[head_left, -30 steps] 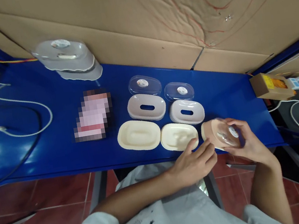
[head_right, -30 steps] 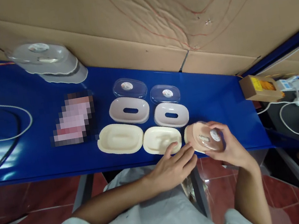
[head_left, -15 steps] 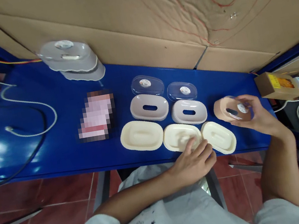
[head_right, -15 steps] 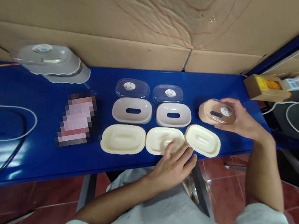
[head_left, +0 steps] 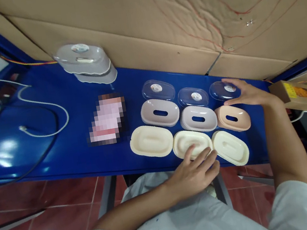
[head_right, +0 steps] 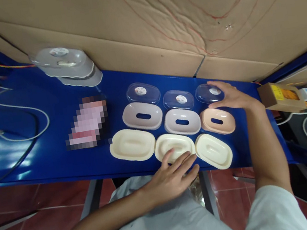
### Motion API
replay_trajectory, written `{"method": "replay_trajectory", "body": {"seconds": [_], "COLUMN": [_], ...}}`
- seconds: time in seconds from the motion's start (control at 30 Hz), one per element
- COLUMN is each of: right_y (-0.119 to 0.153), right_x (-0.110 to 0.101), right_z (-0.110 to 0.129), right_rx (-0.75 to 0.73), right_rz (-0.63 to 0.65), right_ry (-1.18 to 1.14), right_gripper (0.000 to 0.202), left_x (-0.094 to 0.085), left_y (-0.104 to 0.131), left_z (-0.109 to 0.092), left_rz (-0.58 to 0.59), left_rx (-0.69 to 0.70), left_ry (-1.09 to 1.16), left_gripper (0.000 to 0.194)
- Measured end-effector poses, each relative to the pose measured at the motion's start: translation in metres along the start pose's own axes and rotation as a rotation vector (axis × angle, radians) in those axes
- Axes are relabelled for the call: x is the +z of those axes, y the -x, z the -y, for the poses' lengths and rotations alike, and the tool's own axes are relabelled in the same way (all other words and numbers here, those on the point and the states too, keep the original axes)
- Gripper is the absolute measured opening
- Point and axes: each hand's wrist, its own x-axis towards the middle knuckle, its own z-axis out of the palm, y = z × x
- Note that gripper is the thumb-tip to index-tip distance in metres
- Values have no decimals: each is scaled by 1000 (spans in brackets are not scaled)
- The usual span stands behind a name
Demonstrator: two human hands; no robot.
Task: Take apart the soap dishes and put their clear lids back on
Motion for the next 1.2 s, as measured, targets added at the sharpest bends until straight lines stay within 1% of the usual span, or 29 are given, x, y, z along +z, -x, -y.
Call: {"method": "replay_trajectory", "body": {"seconds": [0.07, 0.1, 0.17, 0.2, 0.23, 0.27, 0.3, 0.33, 0.4, 0.43, 0.5, 0.57, 0.63, 0.7, 0.73, 0.8, 0.83, 0.9, 0.93, 0.97, 1.0, 1.07, 1.13, 1.2], "right_y": [-8, -6, 11, 25, 42, 60, 80, 98, 129, 140, 152, 153, 148, 140, 135, 124, 118, 107, 102, 98, 95, 93, 96, 100], "right_x": [0, 0, 2, 6, 12, 21, 33, 48, 83, 100, 127, 139, 137, 128, 126, 130, 136, 155, 165, 173, 179, 184, 178, 168], "right_z": [1, 3, 15, 25, 38, 53, 70, 86, 114, 123, 129, 123, 118, 126, 137, 170, 190, 229, 245, 257, 265, 272, 271, 270], "right_rx": [-27, -54, -96, -118, -105, -93, -109, -131, -204, -223, -265, -314, -363, -406, -428, -473, -514, -589, -608, -628, -636, -641, -655, -727], "right_rz": [63, 58, -80, -178, -293, -355, -353, -318, -302, -290, -348, -446, -553, -614, -614, -546, -479, -320, -277, -275, -278, -326, -350, -291], "right_ry": [-62, -75, -9, 59, 131, 174, 169, 144, 108, 102, 141, 216, 261, 253, 234, 183, 161, 136, 125, 120, 103, 34, -80, -195], "right_gripper": [102, 98, 82, 72, 64, 59, 57, 56, 65, 68, 68, 65, 61, 55, 52, 46, 43, 41, 40, 34, 28, 21, 19, 20], "left_x": [-17, -27, -49, -59, -68, -75, -80, -83, -83, -82, -78, -77, -80, -83, -84, -85, -84, -82, -82, -83, -84, -90, -96, -100], "left_y": [17, 27, 49, 60, 70, 79, 87, 94, 104, 107, 110, 112, 113, 114, 115, 116, 117, 118, 119, 120, 120, 121, 119, 113], "left_z": [11, 17, 30, 35, 40, 45, 48, 50, 52, 52, 50, 45, 41, 39, 38, 39, 39, 39, 38, 37, 35, 32, 30, 31], "left_rz": [-55, -72, -97, -106, -114, -140, -164, -189, -223, -230, -246, -296, -363, -418, -442, -498, -535, -624, -669, -708, -744, -816, -900, -956], "left_rx": [-96, -154, -281, -339, -390, -434, -464, -488, -529, -543, -560, -587, -661, -760, -809, -903, -954, -1056, -1106, -1156, -1208, -1313, -1388, -1430], "left_ry": [11, 11, 9, 3, -2, -2, 2, 5, -11, -26, -44, 5, 131, 269, 326, 434, 505, 694, 803, 914, 1021, 1216, 1416, 1643], "left_gripper": [22, 23, 25, 25, 25, 26, 27, 28, 28, 26, 24, 23, 23, 22, 22, 19, 17, 17, 20, 26, 32, 39, 42, 45]}}
